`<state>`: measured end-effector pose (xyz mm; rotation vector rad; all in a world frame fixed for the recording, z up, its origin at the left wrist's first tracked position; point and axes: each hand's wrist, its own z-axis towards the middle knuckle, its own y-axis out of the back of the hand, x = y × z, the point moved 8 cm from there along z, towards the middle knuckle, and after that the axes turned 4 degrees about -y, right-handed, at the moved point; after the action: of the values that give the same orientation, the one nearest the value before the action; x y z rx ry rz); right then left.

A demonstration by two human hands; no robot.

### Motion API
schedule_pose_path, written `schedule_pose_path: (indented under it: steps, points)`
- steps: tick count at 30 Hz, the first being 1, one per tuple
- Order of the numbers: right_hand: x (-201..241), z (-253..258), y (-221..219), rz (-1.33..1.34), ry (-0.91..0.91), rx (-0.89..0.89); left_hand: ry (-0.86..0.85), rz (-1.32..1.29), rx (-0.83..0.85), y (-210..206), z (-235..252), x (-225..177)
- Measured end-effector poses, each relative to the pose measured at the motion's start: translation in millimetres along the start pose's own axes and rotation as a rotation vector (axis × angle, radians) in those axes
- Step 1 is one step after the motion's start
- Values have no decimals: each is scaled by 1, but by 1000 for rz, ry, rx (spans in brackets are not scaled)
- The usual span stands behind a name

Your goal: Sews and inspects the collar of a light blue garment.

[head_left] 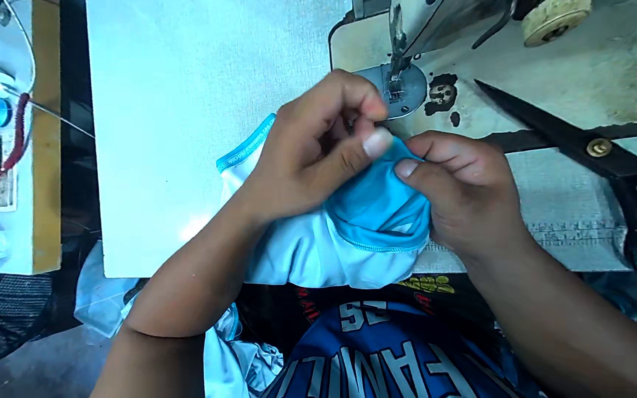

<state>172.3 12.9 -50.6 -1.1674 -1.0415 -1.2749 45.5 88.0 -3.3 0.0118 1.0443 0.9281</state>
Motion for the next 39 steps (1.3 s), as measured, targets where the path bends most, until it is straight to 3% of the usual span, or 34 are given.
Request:
schedule_pose_path:
  steps: [5, 9, 14, 19, 20, 22, 24, 26, 27, 29, 31, 34, 37, 39]
  points:
    - [1, 0, 0, 1, 4, 5, -95, 234, 47, -2, 0, -9]
    - [-2, 0, 1, 11, 5, -5, -17, 260, 111, 4, 1, -3]
    - [0, 1, -3, 7, 29, 37, 23, -104, 52, -8, 1, -8]
    - [3, 0, -7, 16, 53, 88, 177, -500, 54, -30, -5, -11]
    - [4, 0, -7, 13, 53, 101, 187, -453, 74, -28, -5, -9]
    - [4, -2, -6, 44, 51, 129, 238, -78, 33, 9, -2, 17]
    - [6, -8, -5, 106, 45, 155, 425, 373, -136, 79, -9, 53]
    - [8, -7, -4, 117, 70, 171, 433, 573, -290, 119, -11, 50]
    - [8, -7, -5, 107, 91, 170, 334, 529, -241, 108, -6, 40]
    - [9, -7, -9, 83, 124, 182, 148, 277, 81, 48, -1, 25]
    - [11, -6, -11, 61, 151, 191, 91, 49, 367, 1, 2, 16]
    - [14, -6, -4, -69, 182, 107, 127, -17, 446, -3, 0, 16]
    - [17, -6, -1, -239, 218, 18, 101, 299, 359, 21, -6, 13]
    - [17, -7, -5, -283, 244, 35, 93, 365, 391, 14, -6, 14]
